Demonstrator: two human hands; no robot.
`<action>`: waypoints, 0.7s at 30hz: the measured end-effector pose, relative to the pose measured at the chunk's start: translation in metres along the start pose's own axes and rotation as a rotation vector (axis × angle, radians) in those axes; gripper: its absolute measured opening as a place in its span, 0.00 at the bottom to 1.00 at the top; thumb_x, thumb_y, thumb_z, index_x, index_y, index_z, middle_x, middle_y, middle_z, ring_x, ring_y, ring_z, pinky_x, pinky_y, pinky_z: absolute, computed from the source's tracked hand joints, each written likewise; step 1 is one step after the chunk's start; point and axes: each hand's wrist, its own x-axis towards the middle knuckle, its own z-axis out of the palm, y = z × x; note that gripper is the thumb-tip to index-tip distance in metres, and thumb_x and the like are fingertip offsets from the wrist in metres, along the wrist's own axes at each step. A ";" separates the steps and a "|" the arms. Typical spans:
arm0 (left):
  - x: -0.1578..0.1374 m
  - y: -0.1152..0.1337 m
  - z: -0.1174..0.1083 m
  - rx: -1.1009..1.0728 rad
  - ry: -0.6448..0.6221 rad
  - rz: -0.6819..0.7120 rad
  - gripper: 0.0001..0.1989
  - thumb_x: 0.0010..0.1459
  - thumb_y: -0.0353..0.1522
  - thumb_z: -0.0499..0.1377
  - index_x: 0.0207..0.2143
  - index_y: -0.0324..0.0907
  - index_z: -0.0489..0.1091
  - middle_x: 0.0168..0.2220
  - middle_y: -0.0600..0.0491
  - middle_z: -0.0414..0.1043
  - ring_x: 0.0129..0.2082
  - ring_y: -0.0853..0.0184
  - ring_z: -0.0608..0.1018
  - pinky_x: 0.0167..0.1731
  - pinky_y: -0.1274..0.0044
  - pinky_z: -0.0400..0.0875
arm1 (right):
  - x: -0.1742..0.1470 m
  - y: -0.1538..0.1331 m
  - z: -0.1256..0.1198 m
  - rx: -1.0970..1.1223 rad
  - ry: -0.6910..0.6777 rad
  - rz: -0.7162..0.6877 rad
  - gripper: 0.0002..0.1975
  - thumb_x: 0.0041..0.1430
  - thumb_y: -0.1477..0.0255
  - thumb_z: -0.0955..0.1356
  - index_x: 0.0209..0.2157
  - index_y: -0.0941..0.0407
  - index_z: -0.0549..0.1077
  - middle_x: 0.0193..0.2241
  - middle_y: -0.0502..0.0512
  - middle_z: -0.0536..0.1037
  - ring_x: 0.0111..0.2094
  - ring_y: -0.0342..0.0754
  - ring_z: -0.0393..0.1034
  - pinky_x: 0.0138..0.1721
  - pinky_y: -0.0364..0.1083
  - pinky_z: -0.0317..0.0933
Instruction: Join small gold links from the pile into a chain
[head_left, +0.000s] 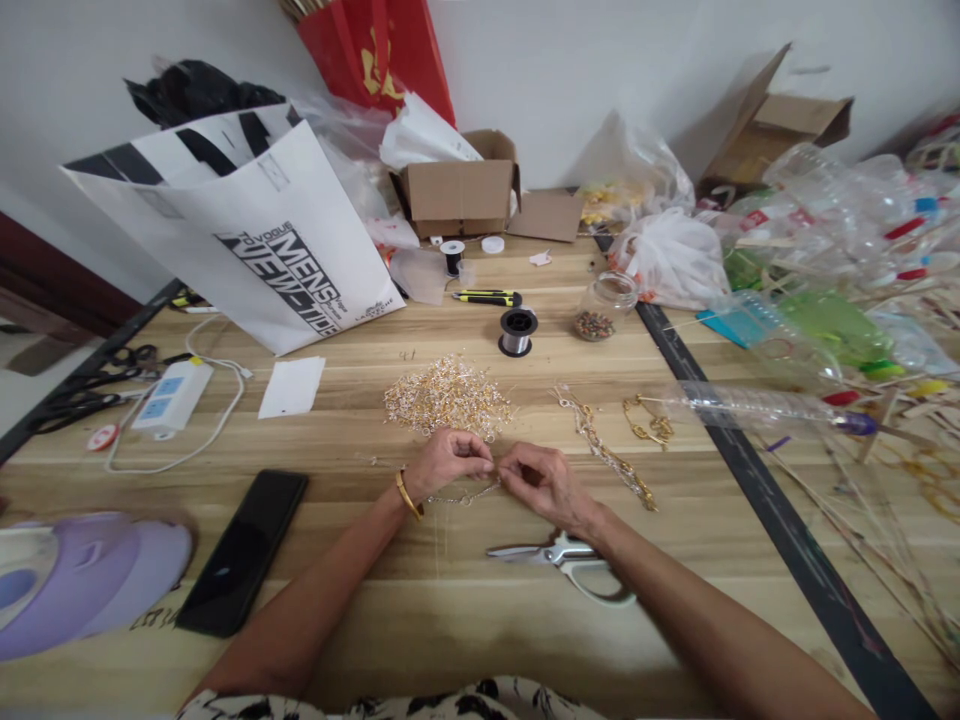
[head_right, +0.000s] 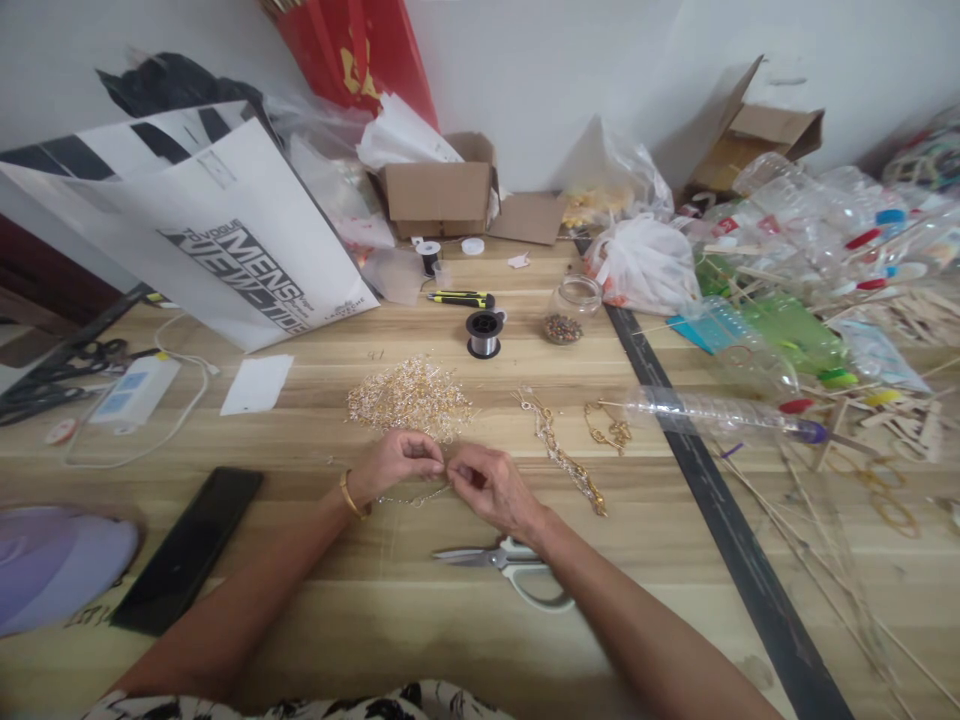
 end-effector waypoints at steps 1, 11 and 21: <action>0.000 0.000 0.000 0.000 0.000 -0.001 0.11 0.42 0.32 0.66 0.25 0.33 0.72 0.20 0.53 0.72 0.21 0.75 0.72 0.24 0.83 0.66 | 0.000 0.000 0.000 -0.002 0.001 0.000 0.08 0.58 0.74 0.63 0.27 0.59 0.70 0.23 0.51 0.71 0.24 0.41 0.62 0.25 0.39 0.54; -0.001 0.002 0.000 -0.006 -0.003 0.004 0.10 0.42 0.32 0.66 0.25 0.33 0.71 0.20 0.55 0.71 0.20 0.75 0.72 0.24 0.83 0.67 | 0.000 0.001 0.000 -0.008 -0.013 0.007 0.07 0.56 0.76 0.63 0.26 0.59 0.69 0.22 0.50 0.69 0.23 0.40 0.59 0.24 0.39 0.52; -0.003 0.004 0.001 0.021 -0.011 0.028 0.12 0.43 0.34 0.66 0.25 0.33 0.71 0.20 0.54 0.71 0.21 0.74 0.72 0.25 0.82 0.67 | 0.001 0.001 0.000 -0.018 -0.024 0.034 0.08 0.57 0.73 0.63 0.26 0.59 0.71 0.23 0.51 0.70 0.23 0.40 0.60 0.24 0.39 0.52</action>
